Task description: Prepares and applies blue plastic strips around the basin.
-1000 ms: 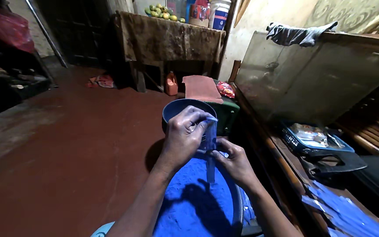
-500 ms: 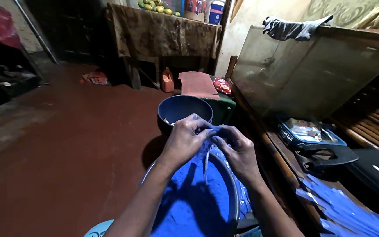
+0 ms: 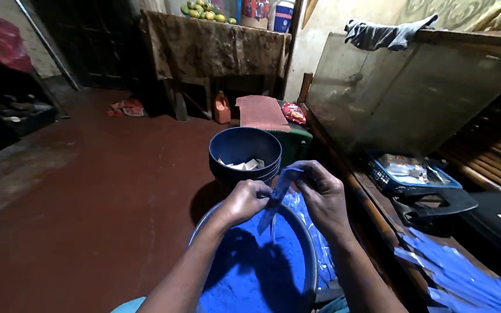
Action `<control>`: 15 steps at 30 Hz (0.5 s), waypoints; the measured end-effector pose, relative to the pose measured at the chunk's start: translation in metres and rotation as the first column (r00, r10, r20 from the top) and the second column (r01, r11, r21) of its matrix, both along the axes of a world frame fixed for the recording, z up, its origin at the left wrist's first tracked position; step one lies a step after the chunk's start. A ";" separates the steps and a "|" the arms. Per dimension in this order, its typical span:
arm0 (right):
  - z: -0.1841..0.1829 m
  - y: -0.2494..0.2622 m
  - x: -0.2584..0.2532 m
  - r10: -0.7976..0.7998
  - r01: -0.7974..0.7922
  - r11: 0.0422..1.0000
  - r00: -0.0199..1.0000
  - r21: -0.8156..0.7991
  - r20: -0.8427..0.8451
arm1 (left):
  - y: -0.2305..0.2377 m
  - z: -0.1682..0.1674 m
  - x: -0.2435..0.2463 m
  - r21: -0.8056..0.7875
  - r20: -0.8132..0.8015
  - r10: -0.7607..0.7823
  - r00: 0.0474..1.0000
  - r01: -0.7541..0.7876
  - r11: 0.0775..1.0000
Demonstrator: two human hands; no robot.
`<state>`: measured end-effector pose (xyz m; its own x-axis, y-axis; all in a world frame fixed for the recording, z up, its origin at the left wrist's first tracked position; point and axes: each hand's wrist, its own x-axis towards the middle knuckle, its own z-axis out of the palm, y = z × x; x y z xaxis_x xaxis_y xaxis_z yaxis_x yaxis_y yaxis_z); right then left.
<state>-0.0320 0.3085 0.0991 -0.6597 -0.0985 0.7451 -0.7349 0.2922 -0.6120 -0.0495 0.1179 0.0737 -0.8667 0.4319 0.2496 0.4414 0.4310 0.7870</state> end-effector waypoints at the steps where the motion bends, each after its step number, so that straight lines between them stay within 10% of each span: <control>1: 0.002 0.001 0.000 0.000 0.000 1.000 1.000 -0.013 0.005 | 0.002 -0.004 0.000 -0.033 0.003 -0.001 1.000 0.001 0.999; 15: 0.013 0.009 0.000 0.048 -0.010 0.981 0.980 -0.194 0.191 | 0.017 -0.015 0.009 0.009 -0.033 0.064 0.997 -0.064 0.998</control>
<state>-0.0321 0.3178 0.1117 -0.7924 0.0122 0.6098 -0.6029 0.1364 -0.7861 -0.0402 0.1345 0.0587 -0.8837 0.3739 0.2815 0.4388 0.4528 0.7761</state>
